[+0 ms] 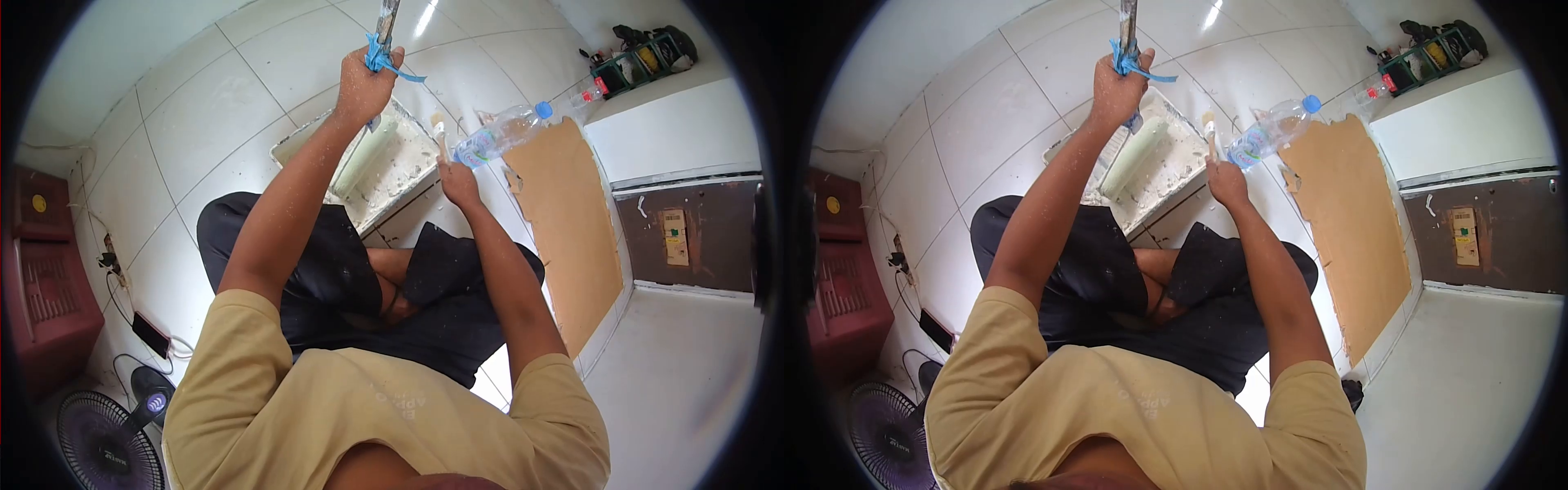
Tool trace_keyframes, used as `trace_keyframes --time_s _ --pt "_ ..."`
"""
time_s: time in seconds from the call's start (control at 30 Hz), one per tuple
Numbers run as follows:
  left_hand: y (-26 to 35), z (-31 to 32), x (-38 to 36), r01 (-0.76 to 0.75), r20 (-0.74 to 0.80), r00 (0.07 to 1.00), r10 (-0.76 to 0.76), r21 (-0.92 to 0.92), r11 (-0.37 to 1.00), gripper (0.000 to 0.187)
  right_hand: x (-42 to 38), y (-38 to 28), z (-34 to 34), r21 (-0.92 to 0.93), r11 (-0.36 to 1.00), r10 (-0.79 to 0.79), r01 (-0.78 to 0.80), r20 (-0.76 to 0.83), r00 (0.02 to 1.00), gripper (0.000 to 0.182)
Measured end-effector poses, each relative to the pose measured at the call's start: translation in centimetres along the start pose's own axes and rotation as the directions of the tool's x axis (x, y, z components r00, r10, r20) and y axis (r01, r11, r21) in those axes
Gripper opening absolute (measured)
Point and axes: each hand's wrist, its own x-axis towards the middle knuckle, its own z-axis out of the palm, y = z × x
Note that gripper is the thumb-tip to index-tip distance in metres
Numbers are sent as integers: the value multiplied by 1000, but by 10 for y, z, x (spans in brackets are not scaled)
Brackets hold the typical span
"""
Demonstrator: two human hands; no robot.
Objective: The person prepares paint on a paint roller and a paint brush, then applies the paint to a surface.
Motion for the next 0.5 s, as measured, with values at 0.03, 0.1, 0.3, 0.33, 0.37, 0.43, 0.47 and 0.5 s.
trace_keyframes --time_s 0.03,0.1,0.3,0.33,0.37,0.43,0.47,0.5 --pt "-3 0 3 -32 -22 999 33 8 999 45 4 -12 -13 96 995 49 -31 -191 980 59" --pt "2 -6 6 1 -39 999 -1 -16 1000 45 12 -44 -46 230 971 168 -71 -436 884 60" --pt "-10 -15 8 -12 -87 996 4 -99 995 42 31 -24 4 -16 977 209 -213 -135 969 63" --pt "-11 -19 13 -15 -94 996 6 -93 996 42 28 -35 -13 90 966 254 -240 -194 948 65" --pt "-14 -22 14 10 -95 995 -17 -81 997 43 25 -52 -42 194 947 302 -256 -261 917 64" --pt "-13 -20 9 64 -85 994 -72 -90 994 45 12 -66 -73 310 917 369 -251 -423 827 64" --pt "-14 -16 7 71 -80 994 -79 -95 993 45 12 -55 -53 307 916 375 -260 -420 827 64" --pt "-13 -12 8 76 -64 995 -83 -105 992 44 14 -34 -17 118 955 292 -271 -238 926 62"
